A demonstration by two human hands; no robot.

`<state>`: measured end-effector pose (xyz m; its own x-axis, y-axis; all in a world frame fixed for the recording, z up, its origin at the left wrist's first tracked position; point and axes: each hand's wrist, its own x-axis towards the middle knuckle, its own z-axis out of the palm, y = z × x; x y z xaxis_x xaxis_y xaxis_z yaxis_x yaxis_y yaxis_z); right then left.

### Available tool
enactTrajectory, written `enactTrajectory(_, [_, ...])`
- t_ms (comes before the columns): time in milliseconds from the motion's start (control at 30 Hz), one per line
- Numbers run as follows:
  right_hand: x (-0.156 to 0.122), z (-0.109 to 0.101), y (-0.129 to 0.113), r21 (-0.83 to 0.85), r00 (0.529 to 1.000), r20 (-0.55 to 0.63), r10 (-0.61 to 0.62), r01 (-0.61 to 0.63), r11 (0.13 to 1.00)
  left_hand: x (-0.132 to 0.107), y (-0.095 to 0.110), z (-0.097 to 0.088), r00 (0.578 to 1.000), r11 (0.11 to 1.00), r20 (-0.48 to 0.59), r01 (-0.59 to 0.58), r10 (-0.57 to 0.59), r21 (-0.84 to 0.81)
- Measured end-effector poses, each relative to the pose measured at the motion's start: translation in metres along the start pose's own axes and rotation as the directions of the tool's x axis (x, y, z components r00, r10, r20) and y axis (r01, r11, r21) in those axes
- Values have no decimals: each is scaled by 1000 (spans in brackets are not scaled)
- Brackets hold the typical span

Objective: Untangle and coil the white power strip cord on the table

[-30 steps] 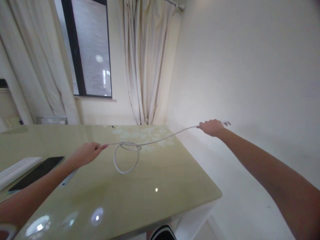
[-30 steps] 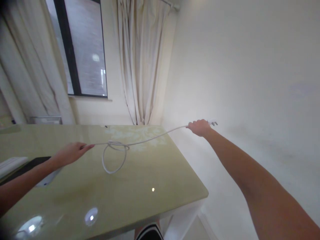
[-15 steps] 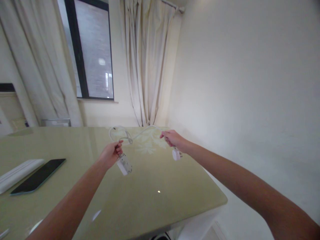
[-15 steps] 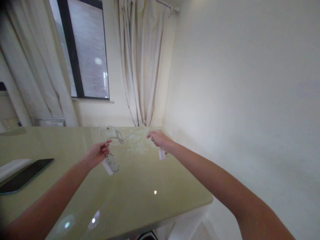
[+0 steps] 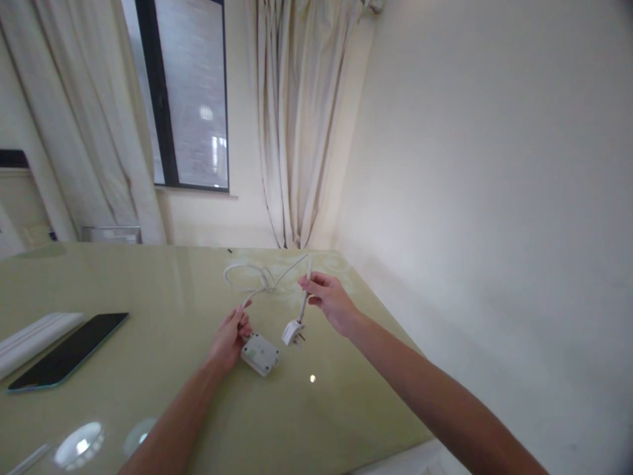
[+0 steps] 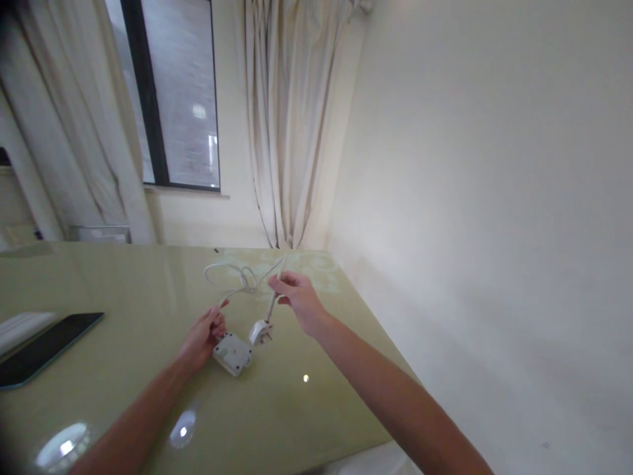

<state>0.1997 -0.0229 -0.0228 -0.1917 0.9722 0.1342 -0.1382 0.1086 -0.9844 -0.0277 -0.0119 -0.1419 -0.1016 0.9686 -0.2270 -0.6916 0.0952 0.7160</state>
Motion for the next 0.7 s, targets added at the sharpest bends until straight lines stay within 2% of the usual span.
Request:
enactTrajectory(100, [20,32,21,92,997,-75,-17,24,995,2,-2,-2,999,999,28,34,-34,16])
enactTrajectory(167, [35,55,34,57,996,-85,7,-2,998,2,-1,-4,998,998,35,46,-47,30])
enactTrajectory(233, [49,74,45,-38,999,-25,21,-22,999,1,0,-7,999,998,32,40,-42,43])
enactTrajectory(300, [60,85,50,-148,999,53,-4,12,989,0,0,-10,999,998,29,29,-31,58])
enactTrajectory(400, [64,86,49,-368,990,109,-88,123,922,4,-2,-13,997,995,66,20,-27,103])
enactTrajectory(467, [58,80,43,-591,976,180,-120,205,780,7,-5,-13,997,993,82,-4,-6,115])
enactTrajectory(567, [43,73,33,-840,918,394,-43,378,389,10,-9,-12,998,994,63,-32,26,100])
enactTrajectory(633, [32,72,29,-846,852,521,42,510,156,7,-10,-11,997,996,73,-32,26,88])
enactTrajectory(700, [25,73,28,-814,808,581,98,580,40,1,-7,-11,992,998,128,-23,16,52])
